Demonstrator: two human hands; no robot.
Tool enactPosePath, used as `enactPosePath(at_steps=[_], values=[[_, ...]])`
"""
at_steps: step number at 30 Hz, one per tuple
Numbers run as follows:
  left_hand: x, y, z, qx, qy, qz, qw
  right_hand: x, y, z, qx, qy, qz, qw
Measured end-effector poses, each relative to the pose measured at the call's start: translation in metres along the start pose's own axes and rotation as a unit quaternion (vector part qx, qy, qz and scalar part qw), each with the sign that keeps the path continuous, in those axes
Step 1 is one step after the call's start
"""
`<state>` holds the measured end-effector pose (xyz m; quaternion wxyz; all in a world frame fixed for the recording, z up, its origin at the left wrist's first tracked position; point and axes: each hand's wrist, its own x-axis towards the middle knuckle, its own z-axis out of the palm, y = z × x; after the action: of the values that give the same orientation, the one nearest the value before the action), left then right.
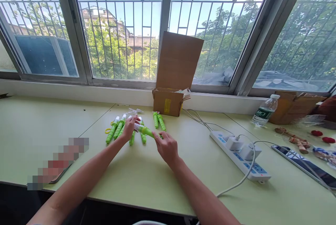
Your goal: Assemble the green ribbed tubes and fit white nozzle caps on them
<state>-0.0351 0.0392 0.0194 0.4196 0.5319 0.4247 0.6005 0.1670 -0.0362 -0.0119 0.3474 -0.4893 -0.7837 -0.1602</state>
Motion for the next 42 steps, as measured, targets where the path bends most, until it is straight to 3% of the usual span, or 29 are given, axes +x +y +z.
enactPosePath(at_steps=[7,13,19,23,28,30,31,33,34,36,39,42], values=[[0.001,-0.002,0.000,0.076,0.035,0.036,0.996,0.000,-0.006,-0.004,0.028,-0.063,-0.004,0.998],[0.005,0.000,-0.004,0.128,0.046,0.103,0.985,-0.002,-0.013,-0.001,0.116,-0.092,0.015,0.989],[0.009,-0.006,-0.006,0.128,0.033,0.093,0.987,0.002,-0.022,-0.004,0.275,-0.119,0.101,0.949],[0.008,-0.005,-0.006,0.125,0.031,0.101,0.987,0.007,-0.023,-0.007,0.438,-0.175,0.163,0.866],[0.000,0.002,-0.003,0.126,0.030,0.120,0.984,0.011,-0.011,-0.010,0.595,-0.288,0.309,0.684],[-0.003,0.005,-0.002,0.122,0.028,0.130,0.984,0.011,-0.007,-0.010,0.626,-0.304,0.337,0.634],[-0.004,0.006,-0.001,0.120,0.028,0.138,0.983,0.011,-0.006,-0.010,0.631,-0.307,0.341,0.626],[-0.005,0.006,-0.002,0.119,0.029,0.152,0.981,0.010,-0.006,-0.010,0.618,-0.305,0.336,0.642],[-0.005,0.006,-0.003,0.121,0.029,0.156,0.980,0.009,-0.008,-0.009,0.600,-0.297,0.325,0.667],[-0.003,0.004,-0.004,0.132,0.025,0.158,0.978,0.007,-0.011,-0.005,0.543,-0.258,0.287,0.746],[-0.001,-0.001,-0.005,0.150,0.020,0.140,0.979,0.003,-0.013,0.003,0.408,-0.132,0.188,0.883],[0.001,-0.005,-0.004,0.142,0.005,0.090,0.986,0.000,-0.007,0.008,0.276,-0.067,0.131,0.950]])
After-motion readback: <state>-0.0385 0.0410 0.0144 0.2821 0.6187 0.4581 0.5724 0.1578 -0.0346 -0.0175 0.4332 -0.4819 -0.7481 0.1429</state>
